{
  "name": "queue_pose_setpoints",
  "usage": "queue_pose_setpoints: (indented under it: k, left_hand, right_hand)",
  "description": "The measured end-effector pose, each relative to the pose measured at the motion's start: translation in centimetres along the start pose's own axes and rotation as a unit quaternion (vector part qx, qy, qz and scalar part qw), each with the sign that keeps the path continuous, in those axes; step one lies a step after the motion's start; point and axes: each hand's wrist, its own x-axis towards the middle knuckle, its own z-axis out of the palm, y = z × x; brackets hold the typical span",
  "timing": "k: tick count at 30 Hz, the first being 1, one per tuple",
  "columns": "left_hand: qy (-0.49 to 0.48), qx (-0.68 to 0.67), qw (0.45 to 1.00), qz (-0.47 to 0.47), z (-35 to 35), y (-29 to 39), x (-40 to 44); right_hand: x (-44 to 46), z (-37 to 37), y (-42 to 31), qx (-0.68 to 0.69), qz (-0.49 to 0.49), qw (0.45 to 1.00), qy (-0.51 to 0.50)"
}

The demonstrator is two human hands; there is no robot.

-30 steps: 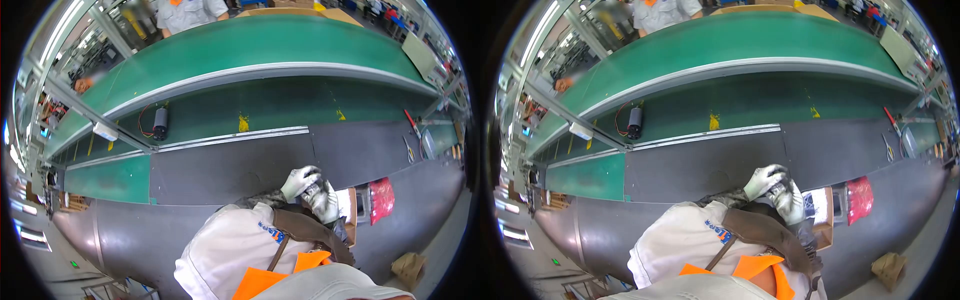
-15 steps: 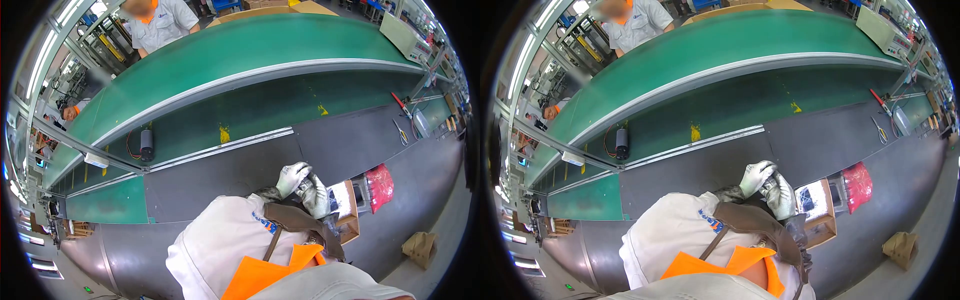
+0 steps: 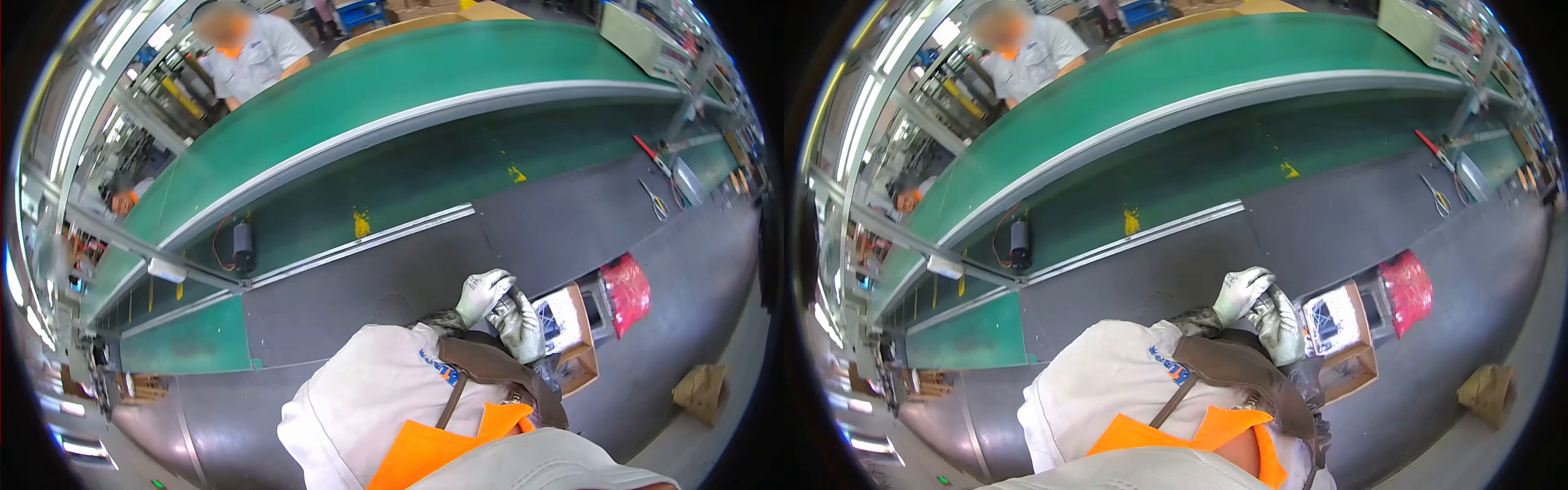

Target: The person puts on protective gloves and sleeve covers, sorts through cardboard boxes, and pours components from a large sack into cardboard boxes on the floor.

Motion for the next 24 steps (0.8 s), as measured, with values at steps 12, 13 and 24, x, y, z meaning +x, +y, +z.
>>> queue_pose_setpoints:
  k: [12,13,24]
  left_hand:
    - [-0.103,-0.083,0.991,-0.003,10.4,7.1,-6.6]
    - [-0.111,-0.087,0.990,-0.001,12.1,7.9,-7.3]
    - [-0.303,-0.144,0.939,0.073,32.8,19.2,-21.6]
  right_hand:
    - [-14.0,-2.9,-2.6,0.010,-0.150,0.987,0.055]
    - [-16.1,-4.0,-3.1,0.003,-0.175,0.983,0.051]
    - [-42.8,-15.4,-8.6,0.066,-0.238,0.945,0.213]
